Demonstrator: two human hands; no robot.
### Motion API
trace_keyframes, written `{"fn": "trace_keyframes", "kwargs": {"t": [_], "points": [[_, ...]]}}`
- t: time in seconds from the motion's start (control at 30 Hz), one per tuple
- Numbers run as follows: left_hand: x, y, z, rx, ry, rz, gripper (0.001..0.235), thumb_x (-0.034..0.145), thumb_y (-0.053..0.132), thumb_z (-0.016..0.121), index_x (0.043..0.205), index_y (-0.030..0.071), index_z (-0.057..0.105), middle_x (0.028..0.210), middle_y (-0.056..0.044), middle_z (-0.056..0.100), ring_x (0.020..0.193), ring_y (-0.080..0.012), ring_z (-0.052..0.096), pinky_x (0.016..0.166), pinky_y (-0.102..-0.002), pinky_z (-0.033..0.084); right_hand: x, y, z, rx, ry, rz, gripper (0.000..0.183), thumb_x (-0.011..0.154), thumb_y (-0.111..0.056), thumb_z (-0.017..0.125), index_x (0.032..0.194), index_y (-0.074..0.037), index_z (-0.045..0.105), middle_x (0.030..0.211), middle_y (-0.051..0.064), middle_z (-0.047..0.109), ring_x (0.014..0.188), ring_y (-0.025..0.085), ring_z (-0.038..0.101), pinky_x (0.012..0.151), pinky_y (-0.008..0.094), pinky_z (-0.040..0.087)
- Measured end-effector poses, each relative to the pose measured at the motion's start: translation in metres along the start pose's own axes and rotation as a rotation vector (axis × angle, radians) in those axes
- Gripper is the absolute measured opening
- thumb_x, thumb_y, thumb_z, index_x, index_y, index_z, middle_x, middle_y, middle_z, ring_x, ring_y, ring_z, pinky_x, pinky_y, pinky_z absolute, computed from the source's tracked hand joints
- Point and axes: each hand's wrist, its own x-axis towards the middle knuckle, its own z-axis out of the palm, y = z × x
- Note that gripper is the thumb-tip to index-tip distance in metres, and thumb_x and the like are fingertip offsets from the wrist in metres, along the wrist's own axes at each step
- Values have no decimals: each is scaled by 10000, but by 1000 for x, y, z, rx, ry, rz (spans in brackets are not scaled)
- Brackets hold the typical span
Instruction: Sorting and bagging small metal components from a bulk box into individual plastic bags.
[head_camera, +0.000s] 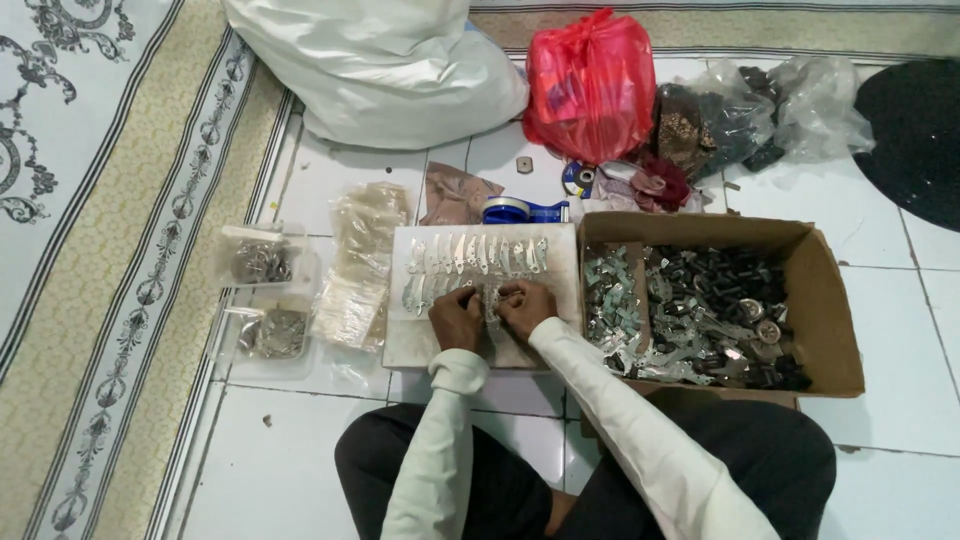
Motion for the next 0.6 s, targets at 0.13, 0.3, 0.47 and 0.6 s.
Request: {"fn": "trace_keyframes", "kwargs": {"t": [0.13,0.3,0.47,0.6], "points": [[-7,-1,-10,58,48,90,217,821,75,791,1027,8,803,889,-236,759,861,-435,741,759,-497,613,5,1,4,-100,92,-6,314,768,-158,762,1080,-186,779,846,51,781,939,275,756,842,442,624],[-29,10,-34,240,-6,257,192,905,117,713,1074,191,768,956,-87,642,863,-371,734,700,-482,634,-27,-8,-32,-345,-17,-427,302,970,-219,663,1269,-234,703,1078,131,688,1043,398,701,899,495,598],[-39,12,-43,361,-85,306,214,905,165,701,1088,257,761,933,-39,613,852,-334,729,694,-465,634,-31,-20,-40,-470,-142,-427,361,1026,-297,586,1383,-270,629,1155,120,601,1091,410,665,923,526,578],[-36,7,-40,390,-79,305,168,921,238,685,1064,299,749,890,-18,585,799,-298,719,671,-452,631,-19,-9,-26,-596,-128,-396,346,1023,-436,582,1364,-386,616,1129,58,570,1004,368,699,855,502,601]]}}
